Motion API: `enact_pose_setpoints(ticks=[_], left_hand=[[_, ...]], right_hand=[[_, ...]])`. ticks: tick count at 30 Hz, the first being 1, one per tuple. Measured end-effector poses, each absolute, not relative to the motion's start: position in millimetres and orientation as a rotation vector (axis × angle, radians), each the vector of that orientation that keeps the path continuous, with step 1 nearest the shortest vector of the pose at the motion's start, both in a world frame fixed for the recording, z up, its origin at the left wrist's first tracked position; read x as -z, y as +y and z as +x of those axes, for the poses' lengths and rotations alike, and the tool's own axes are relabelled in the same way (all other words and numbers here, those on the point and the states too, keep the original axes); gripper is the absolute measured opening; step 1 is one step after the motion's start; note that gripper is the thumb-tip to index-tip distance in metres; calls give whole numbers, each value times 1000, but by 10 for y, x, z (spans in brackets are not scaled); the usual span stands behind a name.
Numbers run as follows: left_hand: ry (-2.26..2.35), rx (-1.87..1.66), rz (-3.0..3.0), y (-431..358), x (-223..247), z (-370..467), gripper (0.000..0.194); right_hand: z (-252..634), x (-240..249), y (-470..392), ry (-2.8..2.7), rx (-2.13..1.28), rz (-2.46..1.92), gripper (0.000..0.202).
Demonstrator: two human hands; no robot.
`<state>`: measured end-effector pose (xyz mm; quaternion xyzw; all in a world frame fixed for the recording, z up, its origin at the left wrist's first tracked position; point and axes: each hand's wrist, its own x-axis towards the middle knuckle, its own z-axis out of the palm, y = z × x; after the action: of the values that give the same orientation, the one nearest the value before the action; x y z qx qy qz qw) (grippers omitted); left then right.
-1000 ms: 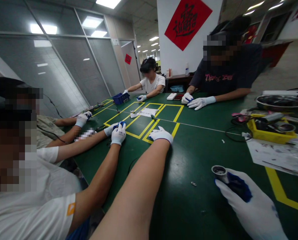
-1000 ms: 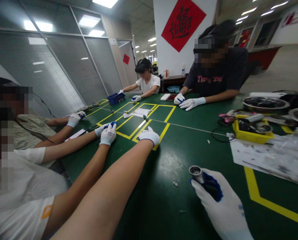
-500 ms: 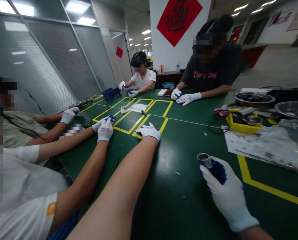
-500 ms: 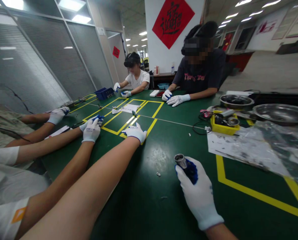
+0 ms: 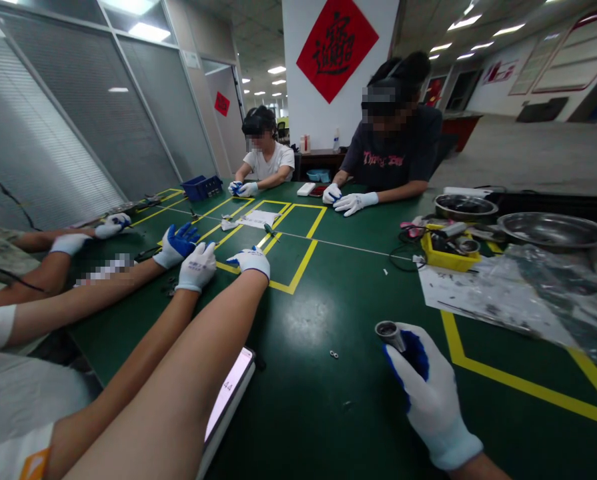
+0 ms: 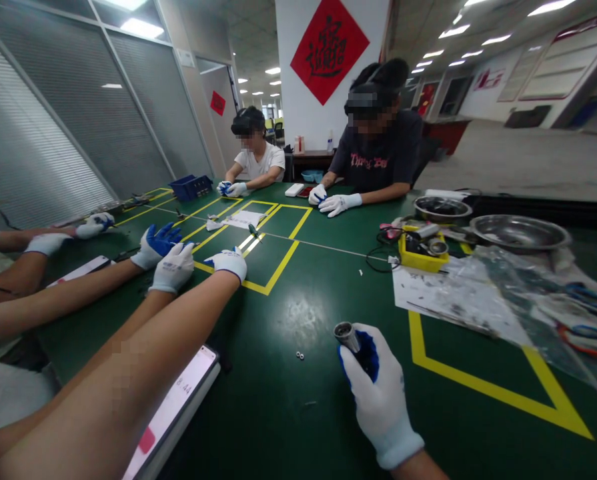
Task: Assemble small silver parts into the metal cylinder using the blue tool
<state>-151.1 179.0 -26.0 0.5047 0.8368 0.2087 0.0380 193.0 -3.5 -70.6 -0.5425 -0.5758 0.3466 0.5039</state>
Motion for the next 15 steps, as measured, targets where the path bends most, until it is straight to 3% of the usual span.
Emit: enact_pose_setpoints(ticks=[3, 7, 15], left_hand=[[2623, -391, 1516, 2068, 407, -1283, 55], [2644, -205, 1563, 2206, 442, -1210, 60], [2638, -158, 1757, 2097, 469, -1306, 76]], right_hand=[[2002, 753, -14, -1437, -861, -1249, 41], [2054, 790, -13, -1449, -861, -1197, 43], [1982, 1027, -129, -1343, -590, -1345, 40]])
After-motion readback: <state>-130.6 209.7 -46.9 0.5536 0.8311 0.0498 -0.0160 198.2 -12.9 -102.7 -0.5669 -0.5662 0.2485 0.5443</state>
